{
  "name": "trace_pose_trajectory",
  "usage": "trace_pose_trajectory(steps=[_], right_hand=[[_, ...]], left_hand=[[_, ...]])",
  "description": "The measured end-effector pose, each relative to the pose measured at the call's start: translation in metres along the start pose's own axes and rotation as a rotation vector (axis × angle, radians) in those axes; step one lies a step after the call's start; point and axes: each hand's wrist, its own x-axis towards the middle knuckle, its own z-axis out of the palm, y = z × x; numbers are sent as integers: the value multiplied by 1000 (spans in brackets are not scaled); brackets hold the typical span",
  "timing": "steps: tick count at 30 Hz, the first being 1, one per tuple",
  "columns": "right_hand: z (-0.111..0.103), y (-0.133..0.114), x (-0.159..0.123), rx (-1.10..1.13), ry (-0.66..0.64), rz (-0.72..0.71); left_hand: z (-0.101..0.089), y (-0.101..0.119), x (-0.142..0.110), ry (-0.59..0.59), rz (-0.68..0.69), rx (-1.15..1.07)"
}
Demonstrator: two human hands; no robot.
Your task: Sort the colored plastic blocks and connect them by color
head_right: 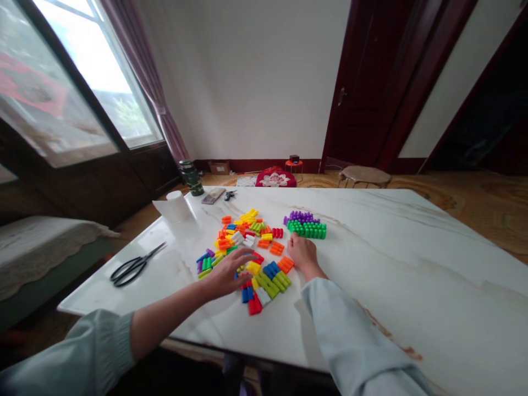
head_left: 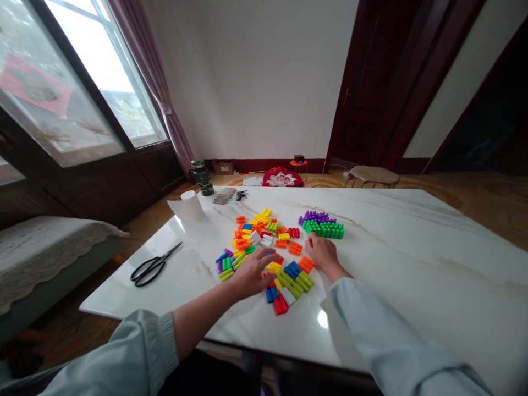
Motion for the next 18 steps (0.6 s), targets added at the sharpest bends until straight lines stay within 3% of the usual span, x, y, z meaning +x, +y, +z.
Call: trace_pose_trajectory(steps=[3,6,11,18], right_hand=[[1,0,1,35,3,-1],[3,4,1,97,19,-10],[8,14,-1,280,44,-14],[6,26,-28,656,96,-11]], left_hand=[[5,12,-34,-37,-26,133],[26,20,-52,-79,-85,226],[52,20,-61,11,-111,346],[53,24,-64,59,-86,430]])
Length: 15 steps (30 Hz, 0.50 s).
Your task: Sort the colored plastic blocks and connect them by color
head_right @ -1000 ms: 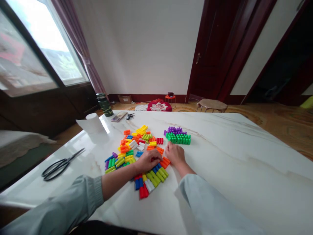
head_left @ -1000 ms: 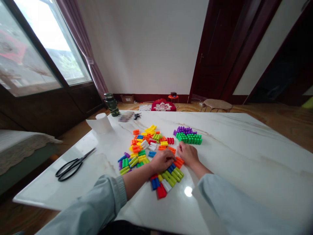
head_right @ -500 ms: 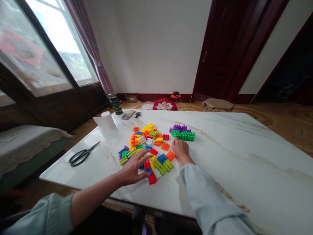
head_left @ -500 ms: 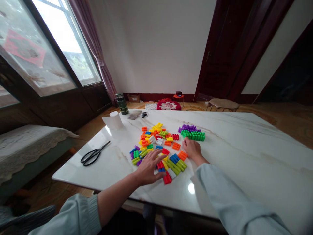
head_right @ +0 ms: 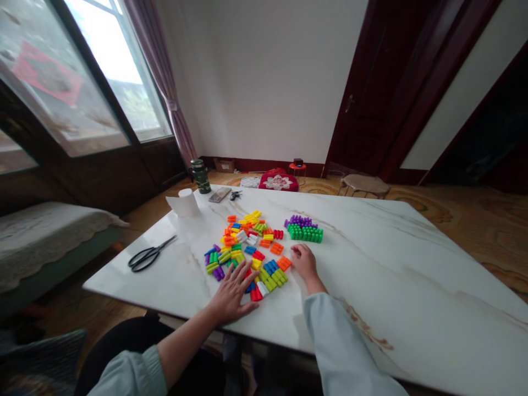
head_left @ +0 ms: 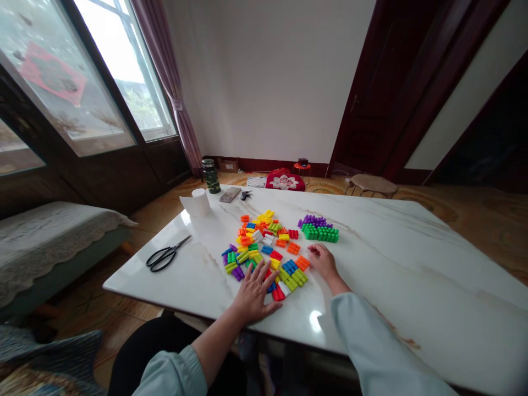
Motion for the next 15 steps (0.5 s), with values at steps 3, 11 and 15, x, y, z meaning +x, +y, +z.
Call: trace_pose_trajectory(steps=[3,11,15], right_hand=[[-8,1,-19,134,39,54],[-15,-23,-76,248,65,146],[-5,-44,-98,103,125,146]], left_hand=[[1,0,-1,13,8,15],[2,0,0,14,-6,-50],[2,1,0,23,-16,-73]])
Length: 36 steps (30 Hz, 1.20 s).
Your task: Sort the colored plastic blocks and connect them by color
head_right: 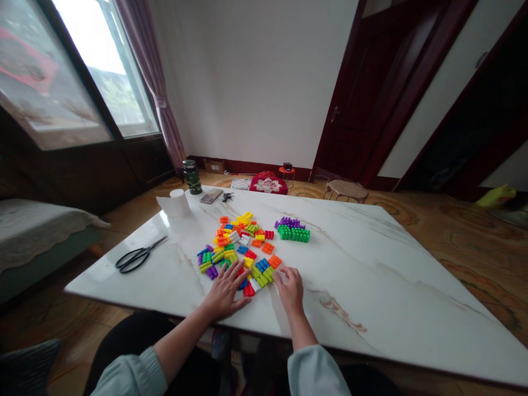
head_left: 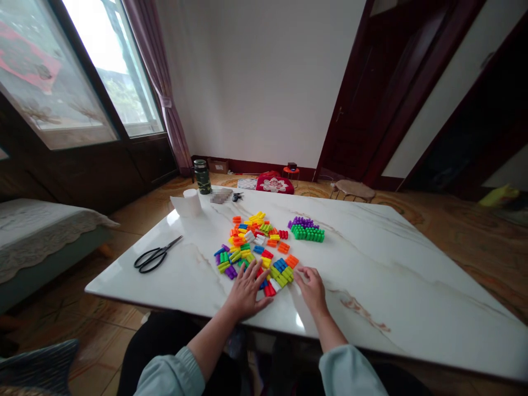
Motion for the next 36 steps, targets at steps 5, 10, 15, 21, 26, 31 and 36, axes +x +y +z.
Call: trace_pose_trajectory(steps=[5,10,15,21,26,31,36], right_hand=[[14,-9,-12,-274,71,-55],[15,-5,-14,-189,87,-120],[15,-3,-23,53,96,2],[5,3,-12,246,173,104],[-22,3,65,-34,115,-109],[-31,5,124,-447,-238,-327],[-22,19,122,-431,-140,-297]], left_hand=[[2,0,0,34,-29,5],[8,-7,9,60,-66,4],[13,-14,18,45,-56,-12],[16,-15,18,62,-65,-18],[14,-14,20,52,-79,-16],[14,-15,19,76,-67,-4],[16,-16,18,56,-67,11]])
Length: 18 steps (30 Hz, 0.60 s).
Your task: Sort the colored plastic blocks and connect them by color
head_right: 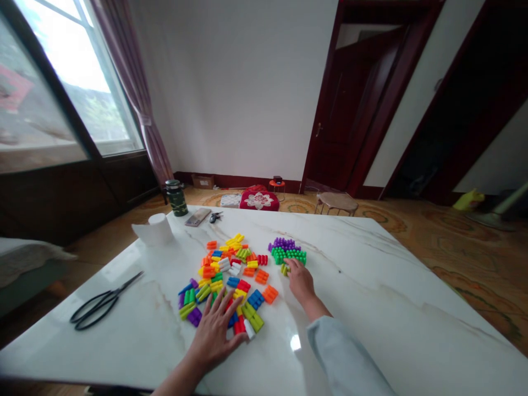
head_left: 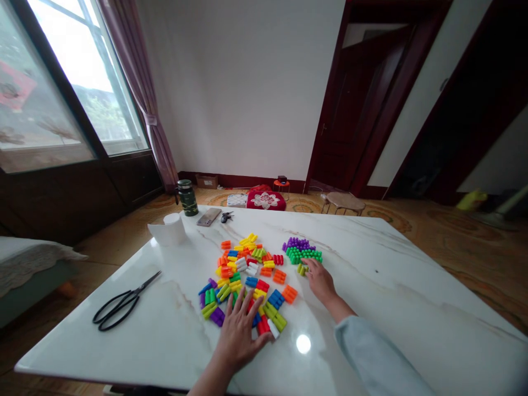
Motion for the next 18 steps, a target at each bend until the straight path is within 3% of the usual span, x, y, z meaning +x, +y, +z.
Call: trace_pose_trajectory(steps=[4,7,13,18], right_hand=[[17,3,-13,40,197,183],[30,2,-12,28,271,287],[47,-5,2,28,338,408],[54,-3,5,73,340,374]], left_hand=[[-1,1,0,-1,-1,-8],[-2,1,0,1,-8,-5],[-1,1,0,3,-7,8],[0,0,0,12,0,10]])
